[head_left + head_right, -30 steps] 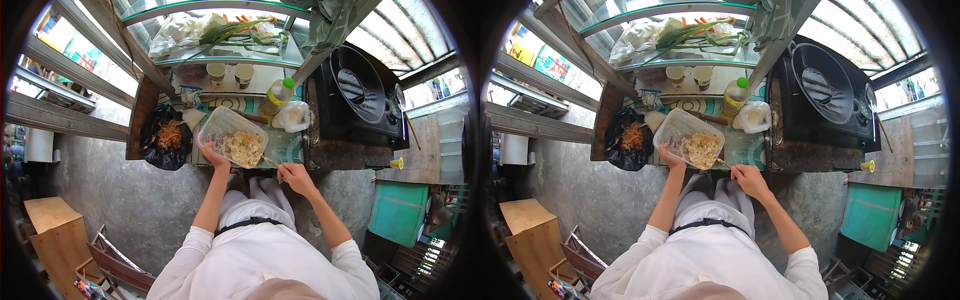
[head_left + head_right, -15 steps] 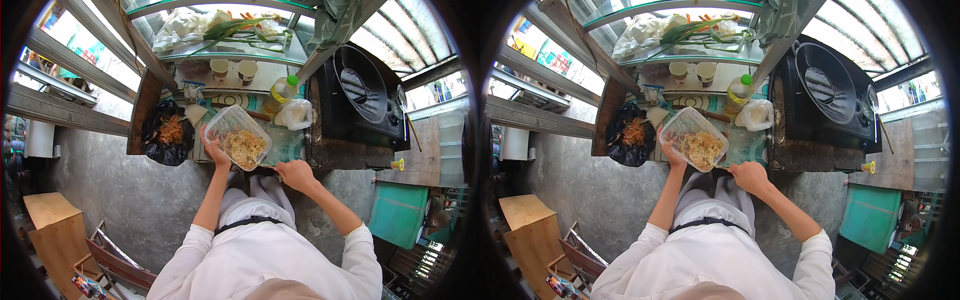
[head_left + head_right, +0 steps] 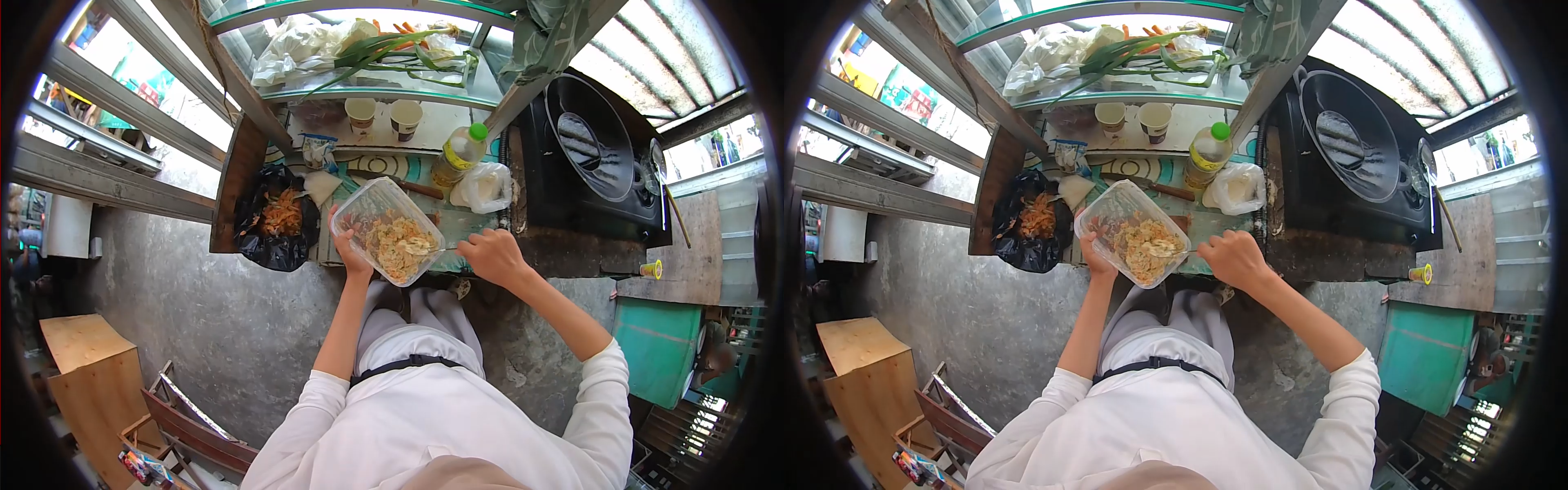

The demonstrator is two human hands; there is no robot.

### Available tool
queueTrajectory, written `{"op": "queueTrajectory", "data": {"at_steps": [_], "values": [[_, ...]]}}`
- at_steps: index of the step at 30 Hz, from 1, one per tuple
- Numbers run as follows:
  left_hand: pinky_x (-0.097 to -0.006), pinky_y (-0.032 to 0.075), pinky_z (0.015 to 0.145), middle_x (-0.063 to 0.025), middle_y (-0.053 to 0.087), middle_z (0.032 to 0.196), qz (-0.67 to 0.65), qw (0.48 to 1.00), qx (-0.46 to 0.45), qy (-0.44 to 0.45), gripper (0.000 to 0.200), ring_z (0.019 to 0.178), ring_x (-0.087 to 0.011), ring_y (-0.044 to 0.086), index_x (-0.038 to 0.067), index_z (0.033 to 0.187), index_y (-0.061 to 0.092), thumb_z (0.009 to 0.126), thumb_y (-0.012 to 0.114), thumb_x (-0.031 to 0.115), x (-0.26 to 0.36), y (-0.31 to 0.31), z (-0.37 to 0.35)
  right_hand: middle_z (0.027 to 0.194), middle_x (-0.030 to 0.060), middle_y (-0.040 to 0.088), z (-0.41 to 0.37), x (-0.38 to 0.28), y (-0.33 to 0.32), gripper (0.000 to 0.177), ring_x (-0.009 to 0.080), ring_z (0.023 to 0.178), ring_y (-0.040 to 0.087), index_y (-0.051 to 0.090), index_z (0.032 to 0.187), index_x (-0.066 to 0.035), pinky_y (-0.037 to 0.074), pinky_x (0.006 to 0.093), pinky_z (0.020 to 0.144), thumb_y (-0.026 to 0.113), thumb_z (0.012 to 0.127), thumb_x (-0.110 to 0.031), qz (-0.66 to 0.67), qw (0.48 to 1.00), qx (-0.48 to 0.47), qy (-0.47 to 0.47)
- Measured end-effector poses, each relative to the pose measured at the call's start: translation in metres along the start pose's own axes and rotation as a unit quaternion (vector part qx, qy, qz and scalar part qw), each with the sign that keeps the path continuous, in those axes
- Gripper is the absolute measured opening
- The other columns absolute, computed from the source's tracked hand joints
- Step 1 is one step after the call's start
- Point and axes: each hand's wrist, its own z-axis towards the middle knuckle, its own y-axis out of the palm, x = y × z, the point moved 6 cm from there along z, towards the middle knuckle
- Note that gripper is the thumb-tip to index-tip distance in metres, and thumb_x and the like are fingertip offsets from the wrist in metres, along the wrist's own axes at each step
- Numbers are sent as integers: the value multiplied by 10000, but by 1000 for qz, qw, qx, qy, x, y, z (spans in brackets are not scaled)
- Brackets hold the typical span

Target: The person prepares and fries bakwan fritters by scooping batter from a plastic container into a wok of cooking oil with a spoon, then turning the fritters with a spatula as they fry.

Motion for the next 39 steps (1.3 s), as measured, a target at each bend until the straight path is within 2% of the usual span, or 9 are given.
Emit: {"op": "queueTrajectory", "data": {"at_steps": [5, 8, 13, 18, 24, 28, 34, 35, 39], "values": [[-360, 398, 898, -101, 401, 1157, 1, 999, -5, 34, 668, 1049, -235, 446, 119, 1307, 333, 661, 490, 188, -1, -1, 1, 593, 119, 580, 5, -17, 12, 251, 307, 622, 591, 616, 719, -68, 448, 390, 559, 539, 831, -280, 157, 977, -30, 143], [-360, 395, 902, -102, 398, 1158, 9, 998, -13, 56, 665, 1046, -235, 446, 114, 1306, 331, 661, 484, 176, 2, 4, 0, 612, 163, 577, -6, -24, 66, 293, 347, 619, 570, 617, 706, -34, 425, 404, 567, 505, 851, -263, 410, 866, -62, 279], [-371, 385, 918, -101, 398, 1155, 3, 999, 23, 45, 662, 1049, -234, 444, 104, 1303, 331, 662, 479, 169, -2, -6, 3, 604, 167, 567, -33, -15, 71, 296, 335, 604, 561, 624, 701, -33, 413, 400, 571, 486, 857, -244, 389, 859, -89, 320], [-369, 364, 935, -96, 399, 1163, 5, 998, -43, 36, 670, 1099, -224, 412, 108, 1314, 328, 669, 492, 184, 2, 11, 0, 593, 139, 574, -20, -14, 19, 258, 320, 595, 574, 646, 731, -73, 428, 402, 561, 500, 849, -249, 376, 869, -70, 314], [-366, 351, 936, -91, 401, 1169, 9, 998, -60, 20, 699, 1076, -220, 420, 114, 1325, 325, 663, 517, 224, -9, 8, 6, 641, 146, 609, -18, -43, 46, 132, 327, 604, 604, 641, 798, -117, 446, 438, 535, 517, 776, -156, 162, 961, -104, 200], [-363, 351, 934, -95, 395, 1171, -30, 998, -53, -10, 717, 1051, -215, 422, 113, 1328, 325, 649, 522, 230, -12, 7, 8, 627, 137, 611, -9, -41, 22, 135, 317, 568, 600, 640, 832, -121, 451, 438, 525, 522, 781, -163, 154, 963, -100, 199], [-363, 365, 928, -104, 392, 1163, 0, 998, -51, 27, 725, 1048, -227, 427, 98, 1323, 324, 636, 513, 229, -2, 6, 10, 642, 148, 617, -15, -50, 41, 183, 309, 587, 613, 658, 874, -109, 460, 422, 528, 509, 771, -129, 160, 960, -125, 193], [-361, 366, 928, -105, 393, 1169, -2, 998, -47, 29, 721, 1056, -227, 425, 95, 1325, 323, 642, 514, 228, -4, 3, 10, 611, 144, 599, -13, -47, 38, 153, 325, 574, 596, 647, 800, -108, 453, 434, 529, 528, 798, -203, 170, 960, -88, 202], [-355, 366, 931, -105, 400, 1192, 1, 996, -81, 32, 701, 1094, -222, 414, 85, 1332, 316, 676, 521, 219, 0, 28, -5, 639, 169, 601, 19, -52, 15, 205, 355, 613, 592, 644, 788, -78, 455, 464, 562, 513, 819, -233, 216, 945, -30, 244]]}}
